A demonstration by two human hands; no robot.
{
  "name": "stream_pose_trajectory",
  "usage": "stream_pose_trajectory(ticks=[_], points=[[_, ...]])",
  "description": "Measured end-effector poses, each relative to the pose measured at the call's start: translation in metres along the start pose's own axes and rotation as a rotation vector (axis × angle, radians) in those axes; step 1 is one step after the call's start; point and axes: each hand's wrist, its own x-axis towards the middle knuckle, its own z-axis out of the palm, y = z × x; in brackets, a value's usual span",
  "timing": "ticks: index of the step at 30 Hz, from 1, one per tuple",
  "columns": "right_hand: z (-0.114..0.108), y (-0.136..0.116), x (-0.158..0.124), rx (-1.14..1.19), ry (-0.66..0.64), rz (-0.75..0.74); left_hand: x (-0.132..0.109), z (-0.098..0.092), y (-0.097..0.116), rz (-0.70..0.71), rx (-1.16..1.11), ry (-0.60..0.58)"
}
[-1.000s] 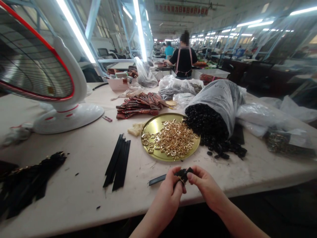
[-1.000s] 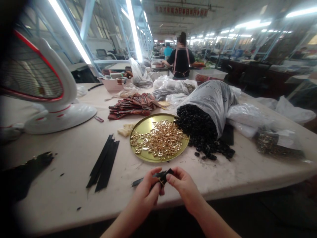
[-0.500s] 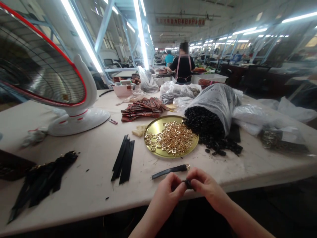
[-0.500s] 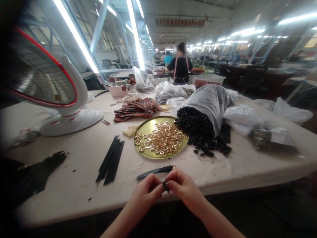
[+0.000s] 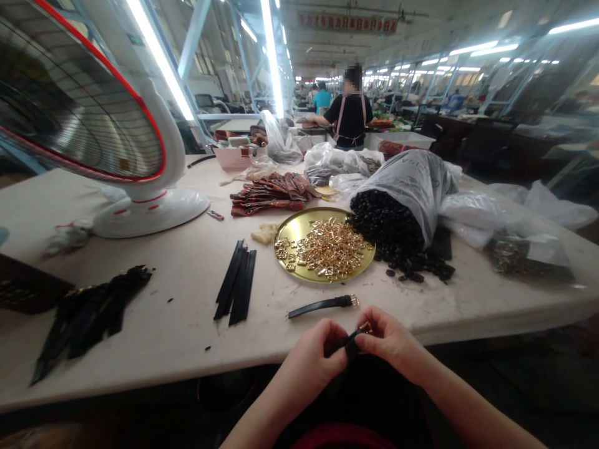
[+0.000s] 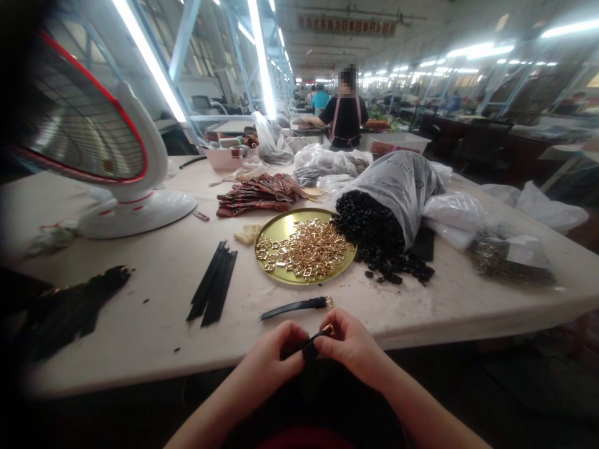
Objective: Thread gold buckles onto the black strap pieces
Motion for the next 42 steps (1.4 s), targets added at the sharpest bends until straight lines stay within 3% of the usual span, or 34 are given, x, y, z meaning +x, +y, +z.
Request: stream_pose_trajectory(ticks=[7, 12, 16, 26, 34, 37, 42], points=[[0.005, 0.007, 0.006, -0.038, 0.079, -0.037, 0.001, -0.003, -0.012, -0.062, -0.053, -0.068], [0.006, 0.011, 0.006, -0.082, -0.012, 0.026, 0.015, 0.0, -0.026, -0.15, -0.248, -0.153], [0.004, 0.014, 0.009, -0.176, -0.039, 0.083, 0.021, -0.001, -0.035, -0.17, -0.171, -0.141], [-0.004, 0.015, 0.02, -0.131, -0.019, 0.192, 0.019, -0.021, -0.017, -0.192, 0.028, -0.26], [-0.005, 0.02, 0.016, -0.058, -0.029, 0.239, 0.022, -0.012, -0.025, -0.199, -0.057, -0.256], [-0.006, 0.018, 0.012, -0.249, -0.032, 0.2, 0.021, -0.007, -0.029, -0.219, -0.104, -0.258], [-0.004, 0.009, 0.003, -0.592, -0.049, -0.055, 0.019, 0.003, -0.027, -0.165, 0.038, -0.237]])
